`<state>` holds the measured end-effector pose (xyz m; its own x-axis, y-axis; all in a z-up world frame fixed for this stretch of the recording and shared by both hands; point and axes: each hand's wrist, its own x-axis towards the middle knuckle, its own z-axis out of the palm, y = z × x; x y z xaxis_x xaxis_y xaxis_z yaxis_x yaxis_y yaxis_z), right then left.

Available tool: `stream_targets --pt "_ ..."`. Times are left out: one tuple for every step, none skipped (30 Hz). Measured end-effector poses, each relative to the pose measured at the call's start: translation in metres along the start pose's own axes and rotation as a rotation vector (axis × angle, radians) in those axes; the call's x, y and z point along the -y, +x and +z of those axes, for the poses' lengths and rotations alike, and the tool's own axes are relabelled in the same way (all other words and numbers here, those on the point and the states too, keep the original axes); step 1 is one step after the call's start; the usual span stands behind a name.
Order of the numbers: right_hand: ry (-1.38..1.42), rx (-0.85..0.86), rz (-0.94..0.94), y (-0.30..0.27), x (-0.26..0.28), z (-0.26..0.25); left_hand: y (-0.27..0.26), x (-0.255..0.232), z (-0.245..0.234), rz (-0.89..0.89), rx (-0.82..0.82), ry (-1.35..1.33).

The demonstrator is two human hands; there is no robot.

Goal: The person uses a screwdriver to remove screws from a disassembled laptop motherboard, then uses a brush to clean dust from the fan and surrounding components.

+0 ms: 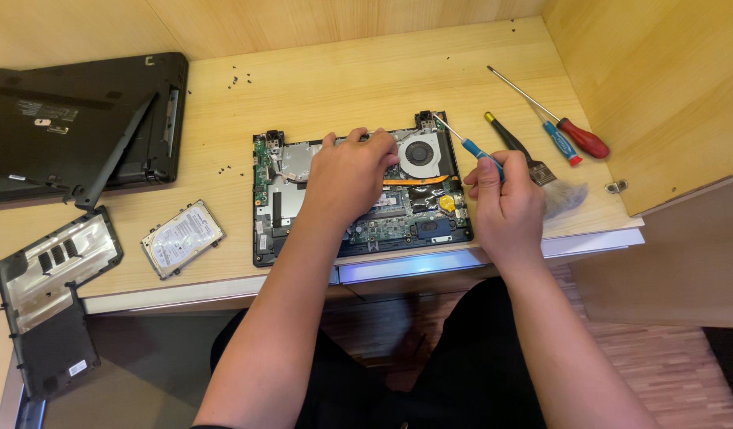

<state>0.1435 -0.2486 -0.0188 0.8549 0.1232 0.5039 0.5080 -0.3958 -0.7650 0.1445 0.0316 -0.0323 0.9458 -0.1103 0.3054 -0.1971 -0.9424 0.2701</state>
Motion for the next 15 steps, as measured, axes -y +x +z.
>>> stream_targets --pt "0.001 0.001 0.000 -0.0003 -0.0003 0.0001 0.0003 0.0011 0.0024 -0.001 0.001 0.001" --pt "0.001 0.000 -0.001 -0.0005 -0.0004 0.0001 0.0010 0.0022 0.0046 -0.005 -0.002 0.004" --pt "0.001 0.000 -0.002 -0.0007 -0.0005 0.0001 0.0017 0.0033 0.0068 -0.009 -0.004 0.008" --pt "0.000 -0.001 -0.002 -0.0005 0.0003 0.0001 0.0023 0.0017 0.0060 -0.008 -0.004 0.008" --pt "-0.004 -0.003 -0.006 -0.0004 0.0012 0.0001 0.0029 0.0002 0.0052 -0.010 0.002 0.003" --pt "-0.007 -0.005 -0.011 -0.0008 0.0021 0.0000 0.0027 -0.0016 0.0045 -0.013 0.009 -0.001" --pt "-0.007 -0.004 -0.010 -0.0012 0.0020 -0.0002 0.0017 -0.0013 0.0043 -0.013 0.010 -0.001" --pt "-0.005 -0.004 -0.006 -0.0009 0.0021 -0.0002 0.0013 -0.0007 0.0037 -0.015 0.007 -0.008" --pt "-0.003 -0.003 -0.001 -0.0007 0.0023 -0.0002 0.0010 -0.0001 0.0030 -0.016 0.004 -0.015" --pt "-0.003 -0.004 -0.003 -0.0009 0.0033 -0.0002 0.0005 0.0002 0.0031 -0.015 0.002 -0.014" --pt "0.005 -0.002 0.002 -0.0012 0.0041 -0.0003 0.0001 0.0005 0.0034 -0.025 -0.003 -0.016" --pt "0.012 0.000 0.009 -0.0018 0.0046 -0.0010 -0.0003 0.0002 0.0041 -0.034 -0.007 -0.019" --pt "0.012 -0.001 0.008 -0.0010 0.0053 -0.0009 0.0009 0.0003 0.0041 -0.033 -0.007 -0.019" --pt "0.002 0.006 0.012 -0.0007 0.0058 -0.0009 0.0019 0.0003 0.0046 -0.038 -0.010 -0.018" --pt "-0.008 0.014 0.015 -0.0004 0.0063 -0.0009 0.0028 0.0004 0.0051 -0.043 -0.013 -0.017"
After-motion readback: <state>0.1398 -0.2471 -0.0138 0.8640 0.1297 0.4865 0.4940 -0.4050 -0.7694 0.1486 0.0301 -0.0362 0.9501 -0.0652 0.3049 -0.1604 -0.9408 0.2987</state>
